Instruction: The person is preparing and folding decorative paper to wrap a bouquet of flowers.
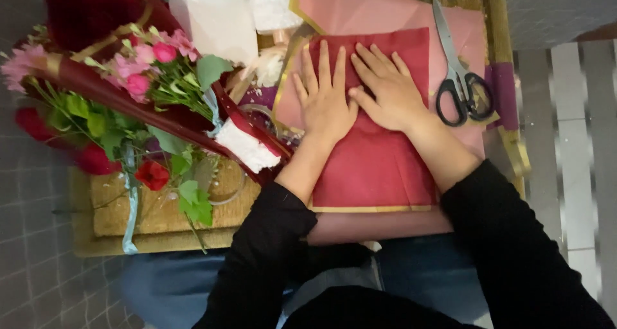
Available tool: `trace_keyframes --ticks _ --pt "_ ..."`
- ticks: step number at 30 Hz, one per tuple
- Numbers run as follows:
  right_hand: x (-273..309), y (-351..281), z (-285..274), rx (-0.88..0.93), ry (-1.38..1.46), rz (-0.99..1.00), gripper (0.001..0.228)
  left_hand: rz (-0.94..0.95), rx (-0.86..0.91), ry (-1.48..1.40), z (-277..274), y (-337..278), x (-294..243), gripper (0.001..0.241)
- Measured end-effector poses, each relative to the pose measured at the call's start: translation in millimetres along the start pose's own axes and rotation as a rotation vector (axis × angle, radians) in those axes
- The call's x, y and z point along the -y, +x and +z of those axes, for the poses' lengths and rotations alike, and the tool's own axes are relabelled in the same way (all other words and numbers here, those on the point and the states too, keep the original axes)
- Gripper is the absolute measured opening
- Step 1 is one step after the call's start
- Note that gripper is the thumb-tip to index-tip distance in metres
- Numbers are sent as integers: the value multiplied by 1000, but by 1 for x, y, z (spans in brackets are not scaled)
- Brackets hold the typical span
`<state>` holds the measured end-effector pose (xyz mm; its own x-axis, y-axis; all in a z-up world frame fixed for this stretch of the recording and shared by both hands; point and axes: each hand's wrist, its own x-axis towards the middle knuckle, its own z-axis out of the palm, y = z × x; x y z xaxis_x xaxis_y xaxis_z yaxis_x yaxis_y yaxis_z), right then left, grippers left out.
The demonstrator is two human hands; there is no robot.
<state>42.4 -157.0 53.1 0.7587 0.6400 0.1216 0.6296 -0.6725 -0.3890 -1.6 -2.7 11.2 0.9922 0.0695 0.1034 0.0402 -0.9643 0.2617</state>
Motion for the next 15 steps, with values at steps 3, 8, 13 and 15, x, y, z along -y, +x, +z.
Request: trace_keyframes --ticks 3,8,13,15 --pt "-1 -1 -2 -35 35 -25 61 46 -62 32 -16 -4 -7 85" --pt "-3 -4 -4 -86 111 -36 57 135 -104 35 -30 -22 -20 78" --pt "-1 -5 -1 -105 123 -46 54 128 55 -60 -1 -40 -9 91" --pt "-1 -6 1 -132 79 -60 54 155 119 15 -6 -42 -9 99"
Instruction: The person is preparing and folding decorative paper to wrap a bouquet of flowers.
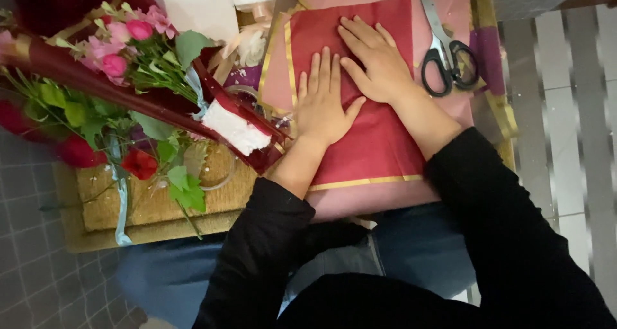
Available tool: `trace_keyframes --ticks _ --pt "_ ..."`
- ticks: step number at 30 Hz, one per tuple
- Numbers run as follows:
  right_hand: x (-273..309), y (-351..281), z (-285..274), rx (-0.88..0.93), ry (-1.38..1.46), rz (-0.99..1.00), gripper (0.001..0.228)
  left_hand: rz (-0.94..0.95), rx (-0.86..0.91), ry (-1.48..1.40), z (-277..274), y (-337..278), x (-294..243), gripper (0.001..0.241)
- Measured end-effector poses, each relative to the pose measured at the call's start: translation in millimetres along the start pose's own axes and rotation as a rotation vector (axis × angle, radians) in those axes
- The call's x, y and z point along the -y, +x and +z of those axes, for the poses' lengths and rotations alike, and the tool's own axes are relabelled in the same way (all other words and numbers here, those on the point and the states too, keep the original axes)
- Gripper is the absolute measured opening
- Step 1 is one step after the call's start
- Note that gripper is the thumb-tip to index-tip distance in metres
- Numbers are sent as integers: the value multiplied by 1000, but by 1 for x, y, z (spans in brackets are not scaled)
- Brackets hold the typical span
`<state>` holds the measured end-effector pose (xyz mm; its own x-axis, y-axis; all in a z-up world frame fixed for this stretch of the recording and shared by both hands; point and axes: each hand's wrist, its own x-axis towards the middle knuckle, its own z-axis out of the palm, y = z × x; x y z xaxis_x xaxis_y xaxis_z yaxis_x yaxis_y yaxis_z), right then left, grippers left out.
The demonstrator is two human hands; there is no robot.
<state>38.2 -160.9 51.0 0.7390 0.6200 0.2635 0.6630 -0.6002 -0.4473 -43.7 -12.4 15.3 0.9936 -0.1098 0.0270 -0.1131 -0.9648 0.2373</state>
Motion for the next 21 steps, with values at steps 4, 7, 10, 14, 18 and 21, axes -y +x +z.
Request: trace_keyframes --ticks 4,7,10,14,18,21 --pt "-3 -3 3 -29 4 -25 54 4 -67 14 3 -10 2 103" --pt "-5 -3 4 -63 59 -27 53 -5 21 65 4 -15 4 103" --pt "1 -7 2 -139 61 -66 46 7 -55 79 11 -24 3 100" --pt "8 -9 -5 -280 -50 -285 32 153 -194 149 16 -28 0 82" --pt "13 -14 -10 -335 -192 -403 33 197 -251 185 16 -29 0 76" --pt "31 -22 -23 -290 -234 -347 27 187 -194 218 14 -28 -1 81"
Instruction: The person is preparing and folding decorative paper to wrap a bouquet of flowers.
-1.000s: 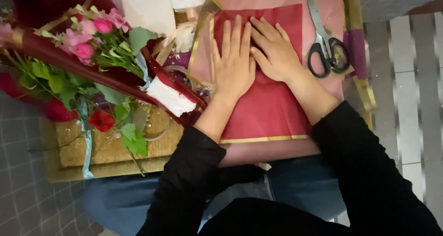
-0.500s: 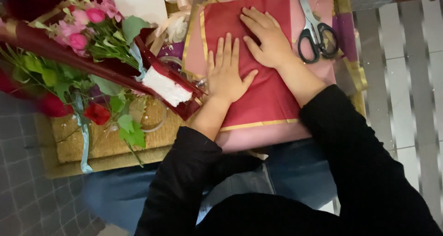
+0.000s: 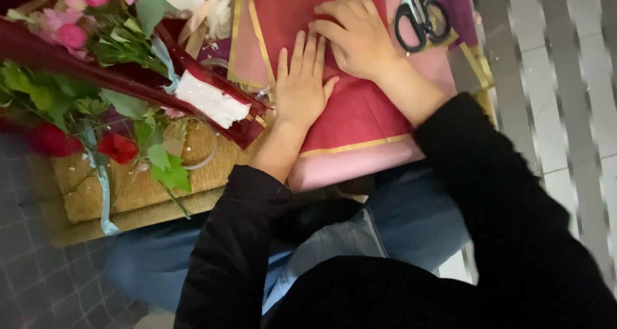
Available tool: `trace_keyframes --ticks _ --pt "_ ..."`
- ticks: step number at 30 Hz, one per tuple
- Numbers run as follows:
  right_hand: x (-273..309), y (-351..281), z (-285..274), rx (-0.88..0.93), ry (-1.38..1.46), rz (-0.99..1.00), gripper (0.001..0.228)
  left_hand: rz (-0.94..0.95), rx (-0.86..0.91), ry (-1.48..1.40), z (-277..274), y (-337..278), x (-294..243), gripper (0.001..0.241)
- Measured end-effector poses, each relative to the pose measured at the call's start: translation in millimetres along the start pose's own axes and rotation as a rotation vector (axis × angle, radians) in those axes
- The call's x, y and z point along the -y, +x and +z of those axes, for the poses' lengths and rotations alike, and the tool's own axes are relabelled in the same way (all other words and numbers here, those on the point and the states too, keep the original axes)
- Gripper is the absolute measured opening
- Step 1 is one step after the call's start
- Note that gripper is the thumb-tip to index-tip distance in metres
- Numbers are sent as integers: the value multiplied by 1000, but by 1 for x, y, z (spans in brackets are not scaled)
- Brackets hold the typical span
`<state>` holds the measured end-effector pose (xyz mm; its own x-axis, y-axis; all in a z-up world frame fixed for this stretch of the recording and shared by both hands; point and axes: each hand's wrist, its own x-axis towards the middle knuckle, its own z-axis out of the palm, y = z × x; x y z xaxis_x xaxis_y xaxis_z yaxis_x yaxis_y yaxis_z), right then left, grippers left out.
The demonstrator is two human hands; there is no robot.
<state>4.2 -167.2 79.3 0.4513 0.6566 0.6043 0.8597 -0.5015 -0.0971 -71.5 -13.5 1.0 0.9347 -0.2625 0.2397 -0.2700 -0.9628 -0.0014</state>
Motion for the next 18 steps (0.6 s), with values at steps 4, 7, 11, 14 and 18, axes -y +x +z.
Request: trace_keyframes --ticks 4,7,11,14,18 --pt "27 -14 -23 136 -133 148 37 32 -21 38 -11 -2 0 81" --pt "35 -31 -31 237 -131 248 50 58 -23 29 -26 -1 2 74" --pt "31 -45 -24 261 -65 333 51 163 -75 142 -34 -7 -2 65" --pt "23 -51 -20 276 -11 321 49 288 -28 17 -80 -19 -20 62" --pt "17 -51 -24 278 135 360 46 395 278 -609 -109 -76 -37 71"
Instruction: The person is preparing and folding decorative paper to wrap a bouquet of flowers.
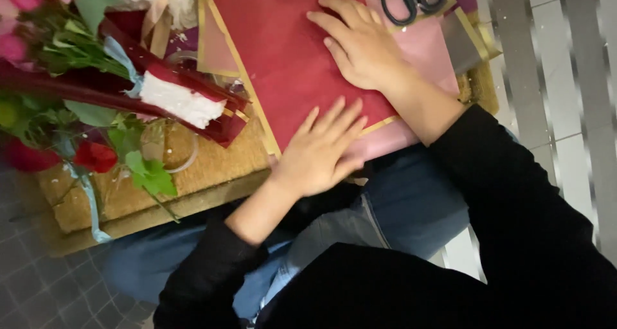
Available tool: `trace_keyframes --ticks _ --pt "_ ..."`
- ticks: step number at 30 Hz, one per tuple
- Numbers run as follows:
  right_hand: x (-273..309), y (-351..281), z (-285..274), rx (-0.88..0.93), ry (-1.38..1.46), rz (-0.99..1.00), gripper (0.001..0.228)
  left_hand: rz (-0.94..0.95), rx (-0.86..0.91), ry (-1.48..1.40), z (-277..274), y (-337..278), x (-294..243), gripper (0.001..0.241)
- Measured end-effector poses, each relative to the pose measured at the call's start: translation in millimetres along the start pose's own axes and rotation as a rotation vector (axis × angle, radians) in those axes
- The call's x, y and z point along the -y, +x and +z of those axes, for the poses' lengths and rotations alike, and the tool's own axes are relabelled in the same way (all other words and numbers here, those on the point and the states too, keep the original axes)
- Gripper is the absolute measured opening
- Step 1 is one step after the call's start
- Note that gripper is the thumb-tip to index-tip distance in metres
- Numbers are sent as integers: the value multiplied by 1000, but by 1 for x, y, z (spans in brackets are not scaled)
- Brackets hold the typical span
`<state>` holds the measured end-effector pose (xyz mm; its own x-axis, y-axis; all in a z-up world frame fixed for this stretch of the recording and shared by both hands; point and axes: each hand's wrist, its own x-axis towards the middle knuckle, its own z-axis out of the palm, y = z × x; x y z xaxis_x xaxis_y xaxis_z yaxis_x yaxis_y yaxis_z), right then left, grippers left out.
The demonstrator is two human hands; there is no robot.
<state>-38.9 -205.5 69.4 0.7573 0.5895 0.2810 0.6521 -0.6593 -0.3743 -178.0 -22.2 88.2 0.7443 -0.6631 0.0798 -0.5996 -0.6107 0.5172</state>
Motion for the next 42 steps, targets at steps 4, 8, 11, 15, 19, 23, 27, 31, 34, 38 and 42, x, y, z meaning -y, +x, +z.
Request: trace_keyframes --ticks 4,8,11,15,19,23,27,31,34,38,42 --pt "-7 -2 1 -5 87 -6 42 -6 33 59 3 -16 -5 77" --pt "-14 -1 3 -32 225 -14 37 -20 73 -3 -3 -19 -5 71" --pt "-16 1 4 -74 297 -18 34 -38 102 -67 -11 -25 -6 67" --pt "-17 1 5 -71 215 -30 33 -44 212 -160 -25 -47 -4 63" --pt "-9 1 3 -58 -38 -124 33 -87 135 -97 -36 -72 -5 62" --pt "-5 1 3 -89 -86 -135 29 -111 177 -277 -49 -66 -4 55" --pt "-15 3 6 -134 231 -78 21 -207 66 -340 -73 -45 -11 42" --pt "-5 8 -10 -283 450 -26 18 -262 -69 -19 -50 -19 14 53" --pt "-2 8 -12 -342 409 6 14 -413 -64 76 -39 9 43 62" --pt "2 9 -13 -353 335 -12 19 -499 -247 148 -28 43 85 64" --pt "-12 8 0 -252 64 -86 22 -596 -175 132 -12 52 114 77"
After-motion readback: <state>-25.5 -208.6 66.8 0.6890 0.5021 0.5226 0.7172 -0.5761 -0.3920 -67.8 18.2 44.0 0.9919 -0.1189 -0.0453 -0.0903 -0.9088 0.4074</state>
